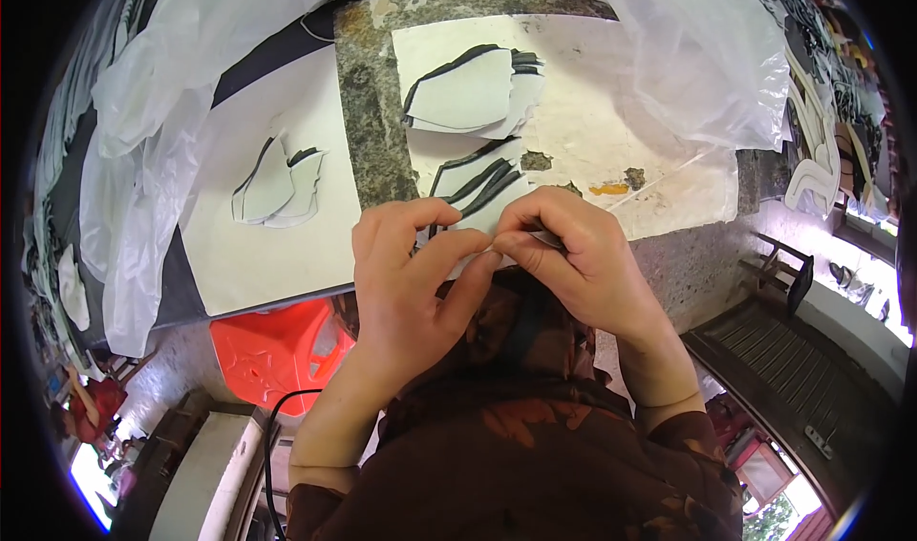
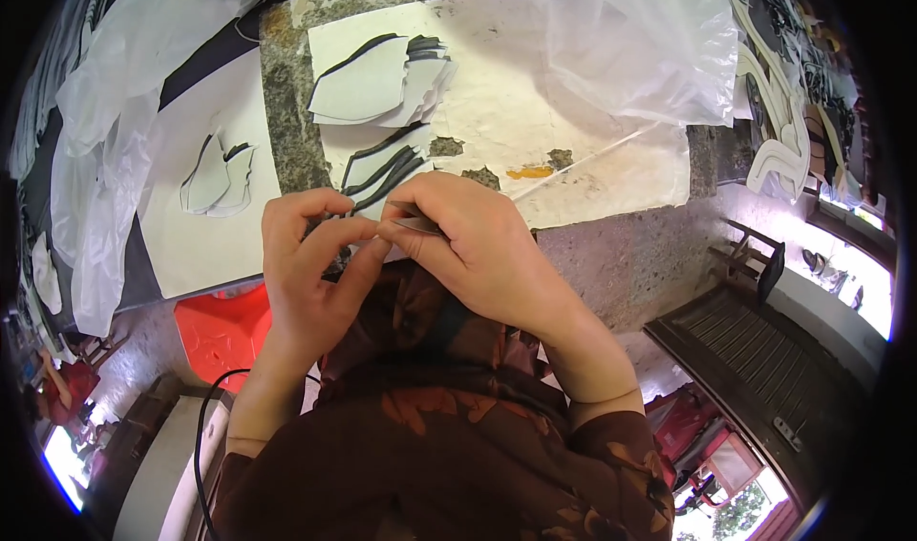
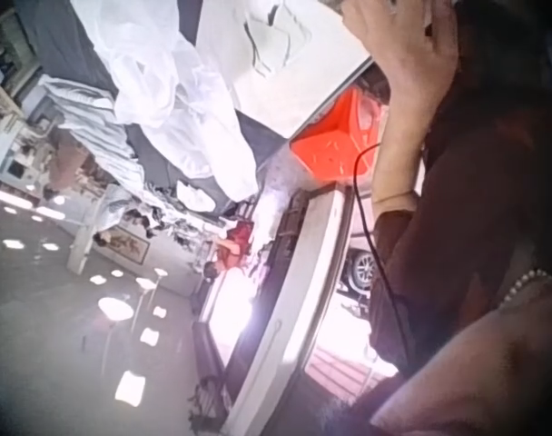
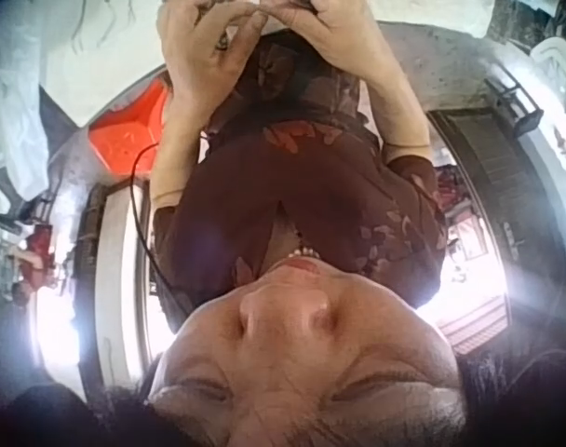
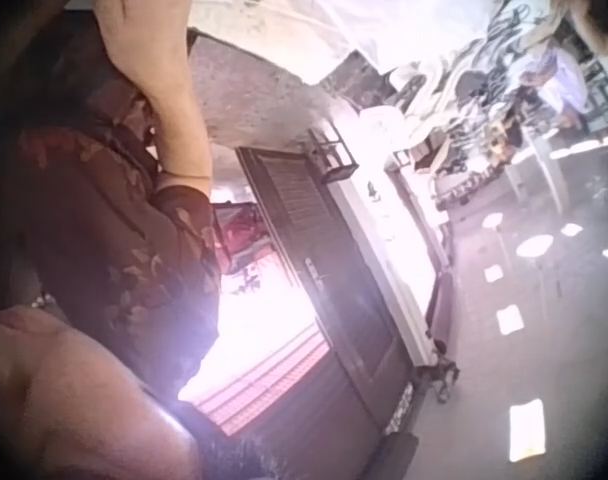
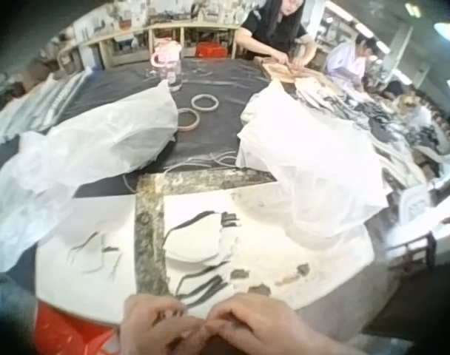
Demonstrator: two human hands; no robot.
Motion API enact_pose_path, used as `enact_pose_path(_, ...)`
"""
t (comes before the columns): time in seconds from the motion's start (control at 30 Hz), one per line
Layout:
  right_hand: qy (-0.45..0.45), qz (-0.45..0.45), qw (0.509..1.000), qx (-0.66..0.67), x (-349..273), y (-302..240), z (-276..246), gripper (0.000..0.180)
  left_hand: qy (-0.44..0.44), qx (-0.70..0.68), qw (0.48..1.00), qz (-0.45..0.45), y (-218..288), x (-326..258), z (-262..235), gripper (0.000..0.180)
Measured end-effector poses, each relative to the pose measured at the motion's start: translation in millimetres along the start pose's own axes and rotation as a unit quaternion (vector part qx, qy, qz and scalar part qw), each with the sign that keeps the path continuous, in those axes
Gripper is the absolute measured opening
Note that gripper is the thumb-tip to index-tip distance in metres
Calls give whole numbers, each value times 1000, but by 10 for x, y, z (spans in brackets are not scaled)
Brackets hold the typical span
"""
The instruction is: Trimming excess threads and material from shoe upper components using small snips.
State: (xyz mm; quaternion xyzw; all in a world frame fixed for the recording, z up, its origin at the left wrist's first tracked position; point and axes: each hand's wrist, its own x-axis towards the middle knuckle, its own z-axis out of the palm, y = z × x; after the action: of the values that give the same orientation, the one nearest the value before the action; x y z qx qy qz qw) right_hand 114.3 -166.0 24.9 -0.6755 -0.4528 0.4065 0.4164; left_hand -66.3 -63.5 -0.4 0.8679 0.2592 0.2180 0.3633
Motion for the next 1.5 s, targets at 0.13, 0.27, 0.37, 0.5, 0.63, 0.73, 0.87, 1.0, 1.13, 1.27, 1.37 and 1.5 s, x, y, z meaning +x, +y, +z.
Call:
enact_pose_path(0.13, -8, -2, 1000, 2, -19, -11, -26, 11, -22, -173, 979, -102, 80, 16, -74, 19)
enact_pose_path(0.27, -24, -20, 1000, -4, -25, -8, -45, 11, -63, -251, 951, -171, 62, 22, -126, 12)
enact_pose_path(0.37, -36, -48, 998, -20, -30, 41, -32, 14, -75, -246, 950, -175, 69, 14, -143, 10)
enact_pose_path(0.5, -44, 18, 998, 40, -43, 30, -32, 15, -60, -211, 966, -140, 102, -21, -177, 10)
enact_pose_path(0.63, -76, 54, 994, 64, -5, 49, -22, 10, -46, -179, 976, -116, 58, -100, -145, 11)
enact_pose_path(0.73, -91, 69, 990, 78, 39, 83, 5, 9, 6, -140, 985, -96, 6, -167, -85, 13)
enact_pose_path(0.87, -19, 139, 974, 177, 115, 49, -20, 8, 46, -40, 998, -3, -135, -174, -19, 19)
enact_pose_path(1.0, -45, 153, 971, 175, 180, -28, 65, 7, 55, 85, 990, 93, -225, -245, 91, 27)
enact_pose_path(1.13, -60, 137, 988, 39, 242, 60, 151, 8, 48, 104, 989, 92, -246, -273, 118, 28)
enact_pose_path(1.27, -11, 62, 995, -80, 253, 92, 218, 11, 49, 103, 989, 89, -248, -271, 123, 27)
enact_pose_path(1.37, 5, 55, 994, -96, 260, 86, 235, 12, 48, 102, 990, 89, -247, -260, 121, 28)
enact_pose_path(1.5, 24, 46, 993, -104, 256, 85, 248, 12, 47, 99, 990, 89, -246, -255, 121, 29)
